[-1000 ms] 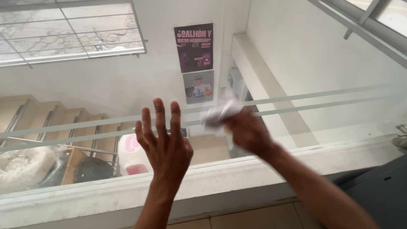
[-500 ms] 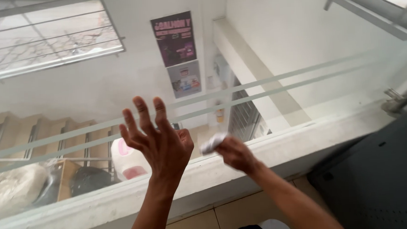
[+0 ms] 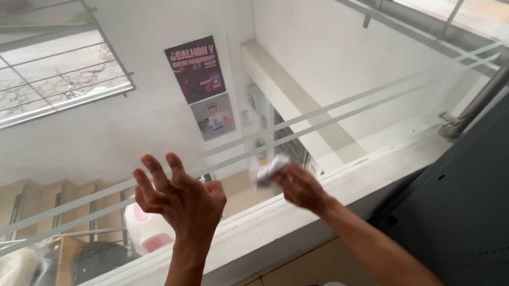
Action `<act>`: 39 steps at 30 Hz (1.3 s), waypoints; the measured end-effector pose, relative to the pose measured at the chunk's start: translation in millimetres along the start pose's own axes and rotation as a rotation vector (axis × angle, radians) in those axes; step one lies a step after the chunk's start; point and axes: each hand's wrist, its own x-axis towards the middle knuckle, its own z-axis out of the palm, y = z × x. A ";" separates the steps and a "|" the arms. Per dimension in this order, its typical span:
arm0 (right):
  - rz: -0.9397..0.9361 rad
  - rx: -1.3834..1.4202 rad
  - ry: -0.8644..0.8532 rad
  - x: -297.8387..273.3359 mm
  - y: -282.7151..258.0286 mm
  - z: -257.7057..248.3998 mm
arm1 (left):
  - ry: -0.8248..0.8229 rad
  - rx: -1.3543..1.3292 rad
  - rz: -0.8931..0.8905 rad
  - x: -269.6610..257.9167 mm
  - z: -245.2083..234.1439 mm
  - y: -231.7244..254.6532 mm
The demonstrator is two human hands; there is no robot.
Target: Cleaning a glass railing using a spray bottle and paper towels
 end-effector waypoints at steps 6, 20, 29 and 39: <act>-0.038 -0.120 0.358 177.8 57.5 -80.0 | 0.031 0.088 0.001 -4.2 9.9 -2.0; 0.354 -0.083 0.726 277.5 33.7 -65.0 | -0.131 0.154 -0.056 -21.6 20.2 -1.1; -0.127 0.147 0.198 289.6 -39.6 -28.4 | -0.106 0.222 -0.032 -30.1 34.0 -16.0; 0.231 -0.126 0.720 230.8 94.7 -86.8 | -0.080 0.114 0.000 -14.5 18.0 -12.0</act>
